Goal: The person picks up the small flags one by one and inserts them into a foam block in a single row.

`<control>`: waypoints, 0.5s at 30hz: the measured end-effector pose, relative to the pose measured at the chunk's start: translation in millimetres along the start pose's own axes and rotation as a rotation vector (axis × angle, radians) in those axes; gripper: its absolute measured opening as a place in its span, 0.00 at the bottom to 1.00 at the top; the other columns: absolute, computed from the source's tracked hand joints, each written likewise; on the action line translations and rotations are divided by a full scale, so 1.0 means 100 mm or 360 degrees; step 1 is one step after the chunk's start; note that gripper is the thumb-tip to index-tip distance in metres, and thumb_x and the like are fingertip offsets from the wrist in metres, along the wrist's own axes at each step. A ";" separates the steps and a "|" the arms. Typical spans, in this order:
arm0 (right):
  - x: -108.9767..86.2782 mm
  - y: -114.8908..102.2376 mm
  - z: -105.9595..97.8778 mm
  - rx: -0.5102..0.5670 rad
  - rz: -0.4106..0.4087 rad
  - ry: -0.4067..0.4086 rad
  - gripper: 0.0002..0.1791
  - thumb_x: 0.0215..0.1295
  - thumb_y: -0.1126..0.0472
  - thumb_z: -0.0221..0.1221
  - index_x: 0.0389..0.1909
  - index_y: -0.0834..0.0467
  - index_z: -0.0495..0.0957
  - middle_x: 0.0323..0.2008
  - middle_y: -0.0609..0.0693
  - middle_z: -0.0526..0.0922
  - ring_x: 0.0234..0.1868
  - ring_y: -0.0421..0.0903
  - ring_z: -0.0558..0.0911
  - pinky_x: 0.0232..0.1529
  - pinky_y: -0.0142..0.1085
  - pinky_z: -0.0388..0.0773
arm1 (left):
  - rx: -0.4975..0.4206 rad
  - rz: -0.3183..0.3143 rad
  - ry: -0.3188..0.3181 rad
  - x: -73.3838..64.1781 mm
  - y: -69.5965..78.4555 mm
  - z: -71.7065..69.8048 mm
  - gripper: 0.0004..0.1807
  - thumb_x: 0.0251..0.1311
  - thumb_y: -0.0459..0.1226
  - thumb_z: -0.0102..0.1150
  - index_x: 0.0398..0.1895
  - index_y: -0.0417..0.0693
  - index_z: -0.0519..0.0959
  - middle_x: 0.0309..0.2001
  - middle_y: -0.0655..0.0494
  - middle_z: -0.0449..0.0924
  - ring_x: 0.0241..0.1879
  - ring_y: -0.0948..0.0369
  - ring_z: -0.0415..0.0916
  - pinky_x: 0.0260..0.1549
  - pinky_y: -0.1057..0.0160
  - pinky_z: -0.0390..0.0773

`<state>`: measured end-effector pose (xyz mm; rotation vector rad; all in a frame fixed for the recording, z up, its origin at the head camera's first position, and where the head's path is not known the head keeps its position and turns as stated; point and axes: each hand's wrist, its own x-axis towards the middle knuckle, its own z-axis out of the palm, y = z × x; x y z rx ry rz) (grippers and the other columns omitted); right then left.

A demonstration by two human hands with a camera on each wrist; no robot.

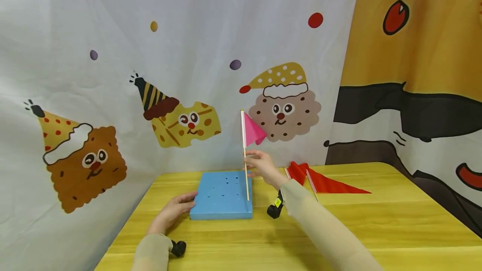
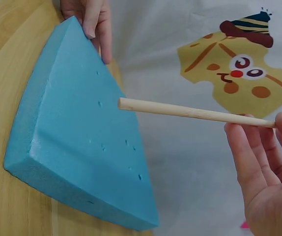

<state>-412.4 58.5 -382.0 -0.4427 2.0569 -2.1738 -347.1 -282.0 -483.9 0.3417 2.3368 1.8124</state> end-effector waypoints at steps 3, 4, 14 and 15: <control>0.05 0.01 0.06 0.0033 -0.0005 0.0009 0.21 0.68 0.63 0.60 0.60 0.65 0.72 0.45 0.63 0.79 0.40 0.59 0.83 0.39 0.51 0.83 | 0.0007 0.0004 0.0005 -0.01 0.01 -0.01 0.30 0.70 0.37 0.54 0.72 0.37 0.61 0.72 0.34 0.53 0.69 0.39 0.55 0.63 0.47 0.66; 0.07 0.01 0.09 0.0035 -0.0013 0.0014 0.21 0.68 0.64 0.59 0.59 0.65 0.72 0.44 0.62 0.79 0.39 0.59 0.83 0.38 0.50 0.84 | 0.0016 0.0004 0.0004 -0.02 0.01 -0.01 0.30 0.70 0.37 0.54 0.72 0.37 0.61 0.72 0.33 0.53 0.68 0.39 0.55 0.62 0.47 0.66; 0.20 0.04 0.31 0.0058 -0.0001 0.0048 0.17 0.68 0.65 0.59 0.55 0.63 0.75 0.46 0.63 0.78 0.38 0.57 0.83 0.34 0.46 0.85 | 0.0027 0.0004 0.0014 -0.01 0.01 0.00 0.30 0.70 0.37 0.55 0.72 0.37 0.61 0.71 0.33 0.54 0.68 0.39 0.57 0.62 0.47 0.67; 0.21 0.05 0.34 0.0057 -0.0004 0.0053 0.16 0.68 0.65 0.59 0.55 0.64 0.75 0.45 0.63 0.78 0.40 0.59 0.83 0.35 0.46 0.85 | 0.0031 0.0007 0.0018 -0.01 0.01 0.00 0.30 0.70 0.37 0.55 0.72 0.37 0.61 0.71 0.33 0.55 0.68 0.39 0.57 0.62 0.47 0.68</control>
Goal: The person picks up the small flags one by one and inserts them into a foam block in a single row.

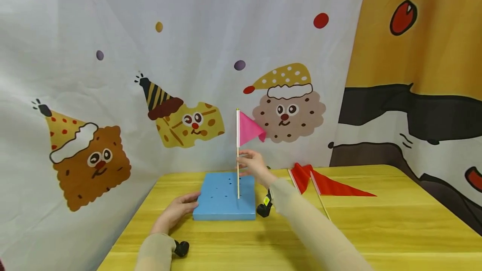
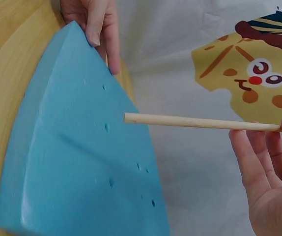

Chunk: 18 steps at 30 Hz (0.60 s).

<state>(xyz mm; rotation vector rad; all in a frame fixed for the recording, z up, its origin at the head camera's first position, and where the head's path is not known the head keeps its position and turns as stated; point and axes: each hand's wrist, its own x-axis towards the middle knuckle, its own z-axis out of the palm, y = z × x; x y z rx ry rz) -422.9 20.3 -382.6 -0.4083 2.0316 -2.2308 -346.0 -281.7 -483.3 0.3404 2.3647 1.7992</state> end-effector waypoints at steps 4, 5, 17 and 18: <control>0.03 0.02 0.11 -0.0022 -0.0017 0.0031 0.19 0.67 0.64 0.60 0.56 0.65 0.74 0.42 0.59 0.80 0.39 0.57 0.82 0.39 0.48 0.84 | 0.0014 0.0001 0.0019 0.01 -0.01 0.00 0.30 0.69 0.37 0.55 0.72 0.37 0.62 0.71 0.34 0.55 0.67 0.41 0.58 0.60 0.50 0.70; 0.05 0.03 0.13 -0.0024 -0.0021 0.0037 0.19 0.67 0.64 0.60 0.57 0.66 0.74 0.41 0.59 0.80 0.37 0.54 0.82 0.40 0.47 0.84 | 0.0017 0.0002 0.0021 0.01 -0.01 0.00 0.30 0.69 0.36 0.55 0.72 0.37 0.62 0.71 0.34 0.55 0.67 0.41 0.59 0.60 0.51 0.70; 0.13 0.13 0.36 -0.0037 -0.0021 0.0040 0.17 0.66 0.66 0.60 0.55 0.64 0.76 0.38 0.58 0.80 0.30 0.47 0.82 0.36 0.45 0.84 | -0.0017 -0.0019 0.0039 0.00 0.02 0.02 0.29 0.69 0.36 0.55 0.71 0.39 0.63 0.71 0.34 0.56 0.67 0.40 0.58 0.61 0.48 0.68; 0.14 0.14 0.38 -0.0042 -0.0022 0.0039 0.16 0.67 0.66 0.60 0.55 0.64 0.76 0.39 0.58 0.80 0.31 0.48 0.82 0.37 0.46 0.84 | -0.0014 -0.0021 0.0041 0.00 0.02 0.03 0.29 0.69 0.37 0.55 0.71 0.39 0.63 0.71 0.34 0.56 0.67 0.41 0.59 0.61 0.48 0.69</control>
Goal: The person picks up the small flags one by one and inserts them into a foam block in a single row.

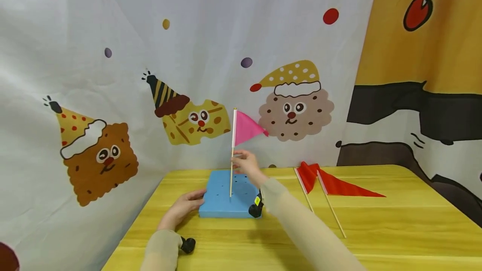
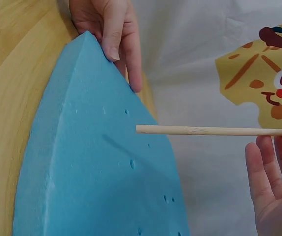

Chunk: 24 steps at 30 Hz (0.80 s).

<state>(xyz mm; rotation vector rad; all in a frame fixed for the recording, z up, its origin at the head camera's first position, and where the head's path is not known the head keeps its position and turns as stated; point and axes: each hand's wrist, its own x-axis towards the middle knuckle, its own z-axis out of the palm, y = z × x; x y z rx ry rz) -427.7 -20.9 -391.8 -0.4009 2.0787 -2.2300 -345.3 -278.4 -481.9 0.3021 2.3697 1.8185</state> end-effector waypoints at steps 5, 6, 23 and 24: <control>0.03 0.08 0.08 -0.0032 -0.0026 0.0003 0.15 0.67 0.66 0.59 0.54 0.62 0.77 0.40 0.59 0.81 0.32 0.47 0.82 0.40 0.48 0.84 | 0.0012 0.0010 0.0005 0.02 -0.02 0.00 0.29 0.69 0.37 0.55 0.70 0.37 0.64 0.70 0.33 0.57 0.66 0.40 0.60 0.60 0.48 0.70; 0.03 0.09 0.10 -0.0036 -0.0029 0.0006 0.15 0.67 0.66 0.59 0.53 0.62 0.77 0.40 0.59 0.81 0.32 0.48 0.83 0.40 0.49 0.83 | 0.0016 0.0012 0.0008 0.02 -0.02 0.00 0.29 0.69 0.37 0.55 0.70 0.37 0.64 0.70 0.33 0.57 0.66 0.40 0.61 0.60 0.48 0.70; 0.06 0.17 0.29 -0.0030 -0.0070 0.0085 0.10 0.68 0.64 0.59 0.49 0.61 0.77 0.38 0.57 0.81 0.41 0.61 0.84 0.35 0.46 0.84 | 0.0012 0.0018 0.0013 0.02 0.00 -0.02 0.29 0.69 0.37 0.55 0.70 0.36 0.64 0.70 0.33 0.58 0.66 0.40 0.61 0.60 0.48 0.70; 0.05 0.18 0.30 -0.0030 -0.0064 0.0082 0.10 0.68 0.64 0.59 0.49 0.61 0.78 0.37 0.57 0.81 0.41 0.60 0.84 0.34 0.44 0.85 | 0.0011 0.0015 0.0011 0.02 0.00 -0.02 0.29 0.69 0.36 0.55 0.70 0.36 0.64 0.70 0.34 0.58 0.66 0.40 0.61 0.59 0.48 0.70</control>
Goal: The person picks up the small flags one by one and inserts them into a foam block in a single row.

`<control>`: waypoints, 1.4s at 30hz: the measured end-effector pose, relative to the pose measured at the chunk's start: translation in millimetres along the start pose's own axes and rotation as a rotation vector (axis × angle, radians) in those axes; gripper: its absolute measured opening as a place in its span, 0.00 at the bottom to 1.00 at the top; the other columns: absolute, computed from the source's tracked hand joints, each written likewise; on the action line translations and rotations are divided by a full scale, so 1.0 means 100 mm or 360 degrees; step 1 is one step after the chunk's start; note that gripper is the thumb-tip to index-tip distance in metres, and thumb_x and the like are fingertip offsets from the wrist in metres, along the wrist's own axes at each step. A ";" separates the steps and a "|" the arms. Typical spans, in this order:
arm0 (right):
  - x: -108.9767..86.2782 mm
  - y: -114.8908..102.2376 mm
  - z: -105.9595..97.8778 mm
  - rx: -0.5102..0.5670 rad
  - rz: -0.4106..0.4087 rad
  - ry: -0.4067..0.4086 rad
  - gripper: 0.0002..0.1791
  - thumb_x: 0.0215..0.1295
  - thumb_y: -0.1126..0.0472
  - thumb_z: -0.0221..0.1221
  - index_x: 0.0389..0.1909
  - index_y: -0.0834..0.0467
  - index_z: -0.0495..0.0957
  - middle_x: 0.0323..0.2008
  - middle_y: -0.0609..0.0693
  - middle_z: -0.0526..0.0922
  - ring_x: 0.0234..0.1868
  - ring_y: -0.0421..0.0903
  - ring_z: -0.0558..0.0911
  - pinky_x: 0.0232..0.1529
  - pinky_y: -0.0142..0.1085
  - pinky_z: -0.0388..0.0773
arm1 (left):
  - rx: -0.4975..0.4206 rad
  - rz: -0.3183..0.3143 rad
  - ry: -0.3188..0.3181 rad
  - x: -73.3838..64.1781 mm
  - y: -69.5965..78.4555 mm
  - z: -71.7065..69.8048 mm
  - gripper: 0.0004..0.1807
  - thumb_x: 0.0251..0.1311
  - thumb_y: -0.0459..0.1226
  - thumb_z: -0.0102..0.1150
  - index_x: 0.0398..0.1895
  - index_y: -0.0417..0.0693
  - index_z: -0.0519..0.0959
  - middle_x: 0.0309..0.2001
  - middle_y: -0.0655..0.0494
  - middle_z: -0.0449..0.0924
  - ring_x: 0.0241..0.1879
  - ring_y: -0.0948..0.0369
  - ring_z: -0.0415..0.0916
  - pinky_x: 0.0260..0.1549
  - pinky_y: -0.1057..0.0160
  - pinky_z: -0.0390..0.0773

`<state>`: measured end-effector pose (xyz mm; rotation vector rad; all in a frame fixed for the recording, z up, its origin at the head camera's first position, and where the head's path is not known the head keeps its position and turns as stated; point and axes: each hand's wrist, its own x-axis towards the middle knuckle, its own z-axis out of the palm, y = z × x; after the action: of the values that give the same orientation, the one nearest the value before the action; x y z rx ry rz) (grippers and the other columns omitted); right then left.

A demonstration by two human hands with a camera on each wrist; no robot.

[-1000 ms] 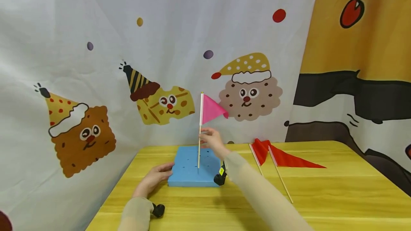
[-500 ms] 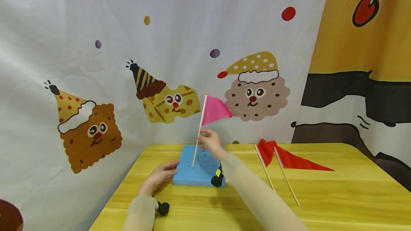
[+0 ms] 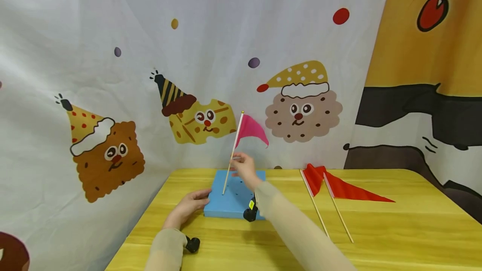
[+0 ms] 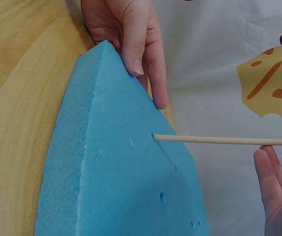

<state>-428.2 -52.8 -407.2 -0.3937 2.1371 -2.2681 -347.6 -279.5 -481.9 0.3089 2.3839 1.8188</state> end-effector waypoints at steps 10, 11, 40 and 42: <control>-0.04 0.00 0.07 -0.0062 0.0015 -0.0053 0.11 0.68 0.63 0.60 0.49 0.59 0.79 0.41 0.60 0.82 0.36 0.55 0.85 0.32 0.42 0.85 | -0.0011 -0.0030 -0.0003 0.01 -0.01 0.01 0.28 0.69 0.37 0.55 0.70 0.37 0.64 0.70 0.35 0.58 0.66 0.41 0.62 0.60 0.48 0.70; -0.04 0.01 0.08 -0.0070 0.0012 -0.0062 0.11 0.68 0.64 0.59 0.49 0.59 0.79 0.42 0.61 0.82 0.36 0.55 0.85 0.31 0.42 0.85 | -0.0016 -0.0033 -0.0002 0.01 -0.02 0.01 0.28 0.69 0.37 0.55 0.70 0.37 0.64 0.70 0.35 0.58 0.66 0.41 0.62 0.60 0.48 0.70; -0.09 0.10 0.06 -0.0087 0.0015 -0.0178 0.12 0.68 0.62 0.60 0.47 0.64 0.80 0.41 0.57 0.84 0.36 0.57 0.86 0.36 0.53 0.83 | -0.0011 0.0005 0.0004 0.01 -0.02 0.01 0.29 0.69 0.36 0.55 0.70 0.34 0.64 0.69 0.32 0.58 0.65 0.39 0.61 0.59 0.48 0.71; -0.09 0.10 0.03 -0.0084 0.0031 -0.0193 0.12 0.68 0.61 0.60 0.49 0.63 0.80 0.42 0.57 0.84 0.38 0.58 0.86 0.35 0.51 0.84 | -0.0018 0.0003 0.0005 0.02 -0.03 0.00 0.29 0.69 0.37 0.55 0.70 0.35 0.64 0.69 0.32 0.58 0.65 0.40 0.61 0.59 0.48 0.71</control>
<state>-421.1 -55.4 -418.8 -0.4948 2.1357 -2.1223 -349.5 -279.6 -484.6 0.3072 2.3756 1.8340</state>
